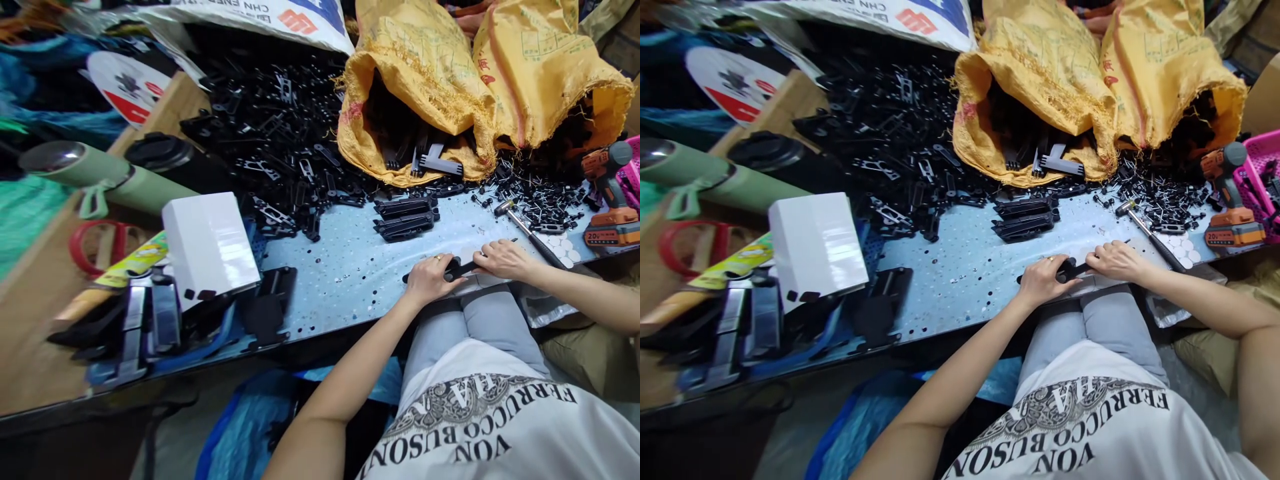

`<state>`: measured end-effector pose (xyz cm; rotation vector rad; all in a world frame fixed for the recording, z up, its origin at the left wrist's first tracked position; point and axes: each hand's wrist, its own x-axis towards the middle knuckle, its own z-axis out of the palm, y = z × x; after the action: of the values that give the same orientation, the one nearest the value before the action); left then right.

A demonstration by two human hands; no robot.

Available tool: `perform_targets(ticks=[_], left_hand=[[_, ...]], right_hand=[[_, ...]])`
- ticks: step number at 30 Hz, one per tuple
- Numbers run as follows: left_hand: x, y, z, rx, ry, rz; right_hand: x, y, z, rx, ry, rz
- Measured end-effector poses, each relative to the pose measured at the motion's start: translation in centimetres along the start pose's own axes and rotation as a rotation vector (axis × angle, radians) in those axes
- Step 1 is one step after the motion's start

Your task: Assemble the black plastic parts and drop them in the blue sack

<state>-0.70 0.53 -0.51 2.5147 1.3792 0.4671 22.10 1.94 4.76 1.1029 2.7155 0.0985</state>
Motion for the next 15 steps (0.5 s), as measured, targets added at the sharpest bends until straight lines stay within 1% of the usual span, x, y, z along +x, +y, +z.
perform_targets(ticks=[2,4,5,7,10,12,13,15], left_hand=[[0.8,0.1,-0.4,-0.026,-0.068,0.016],[2.6,0.3,-0.9,-0.063,-0.106,0.055],[4.0,0.5,-1.2,-0.074,-0.099,0.061],[7.5,0.7,-1.5,-0.072,-0.047,0.037],[13.0,1.2,-1.7,-0.054,0.04,-0.021],[15.7,1.7,-1.6,-0.055,0.073,-0.025],[16.5,1.9,-1.5,-0.053,0.088,-0.028],[17.4,2.1,-1.3,-0.041,0.117,-0.043]], right_hand=[[-0.3,0.4,1.0,0.031,0.009,0.025],[-0.9,1.0,2.3,0.072,0.034,0.03],[-1.3,1.3,3.0,0.095,0.054,0.031],[-2.2,2.1,4.1,0.132,0.088,0.024],[-2.9,3.3,4.6,0.167,0.129,0.028],[-2.3,4.5,4.1,0.193,0.182,0.116],[-1.6,5.2,3.6,0.205,0.218,0.199],[0.4,6.8,2.8,0.223,0.274,0.384]])
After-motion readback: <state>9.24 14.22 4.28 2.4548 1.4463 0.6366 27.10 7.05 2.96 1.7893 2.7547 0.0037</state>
